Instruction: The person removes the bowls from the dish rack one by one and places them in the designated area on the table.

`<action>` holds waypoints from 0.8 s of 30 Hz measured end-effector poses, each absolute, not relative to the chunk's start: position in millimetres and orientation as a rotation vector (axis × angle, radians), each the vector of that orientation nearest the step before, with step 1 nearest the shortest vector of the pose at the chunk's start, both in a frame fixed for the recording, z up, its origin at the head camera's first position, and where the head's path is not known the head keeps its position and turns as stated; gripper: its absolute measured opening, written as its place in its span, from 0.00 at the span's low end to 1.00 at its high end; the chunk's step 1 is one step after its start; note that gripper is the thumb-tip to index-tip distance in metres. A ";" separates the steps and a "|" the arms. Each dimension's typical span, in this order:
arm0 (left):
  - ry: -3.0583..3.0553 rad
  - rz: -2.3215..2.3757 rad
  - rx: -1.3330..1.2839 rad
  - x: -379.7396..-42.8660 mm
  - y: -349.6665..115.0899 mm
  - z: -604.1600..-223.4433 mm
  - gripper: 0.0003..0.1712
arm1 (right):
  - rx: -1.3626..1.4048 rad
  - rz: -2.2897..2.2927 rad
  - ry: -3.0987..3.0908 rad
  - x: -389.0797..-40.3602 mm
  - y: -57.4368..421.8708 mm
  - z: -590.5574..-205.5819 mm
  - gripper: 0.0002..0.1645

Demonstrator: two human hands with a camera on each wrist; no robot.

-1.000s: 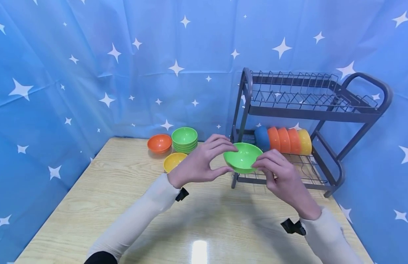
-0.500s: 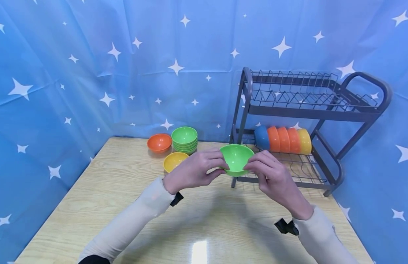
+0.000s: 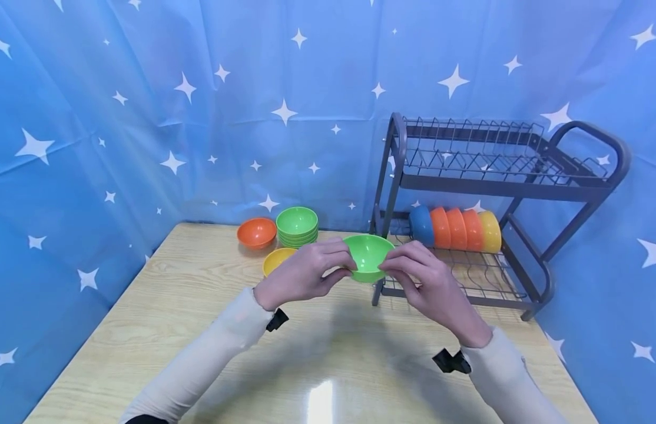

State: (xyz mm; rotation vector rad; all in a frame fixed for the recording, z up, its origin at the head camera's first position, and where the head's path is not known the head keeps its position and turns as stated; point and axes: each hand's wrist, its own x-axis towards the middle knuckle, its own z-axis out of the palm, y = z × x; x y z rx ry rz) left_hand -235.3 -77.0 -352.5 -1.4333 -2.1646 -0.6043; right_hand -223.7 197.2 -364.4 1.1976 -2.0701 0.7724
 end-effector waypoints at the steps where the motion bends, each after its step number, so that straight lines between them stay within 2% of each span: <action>1: -2.165 -0.605 -1.422 -236.3 -78.7 -352.5 0.07 | 1.186 0.791 -2.078 -225.4 196.1 -363.9 0.22; 11: -2.178 -0.601 -1.297 -249.4 -100.7 -359.5 0.06 | 0.813 0.938 -2.207 -246.0 192.4 -364.7 0.23; 24: -2.257 -0.578 -1.095 -282.1 -127.0 -367.9 0.07 | 0.419 1.374 -2.379 -278.3 185.2 -350.5 0.38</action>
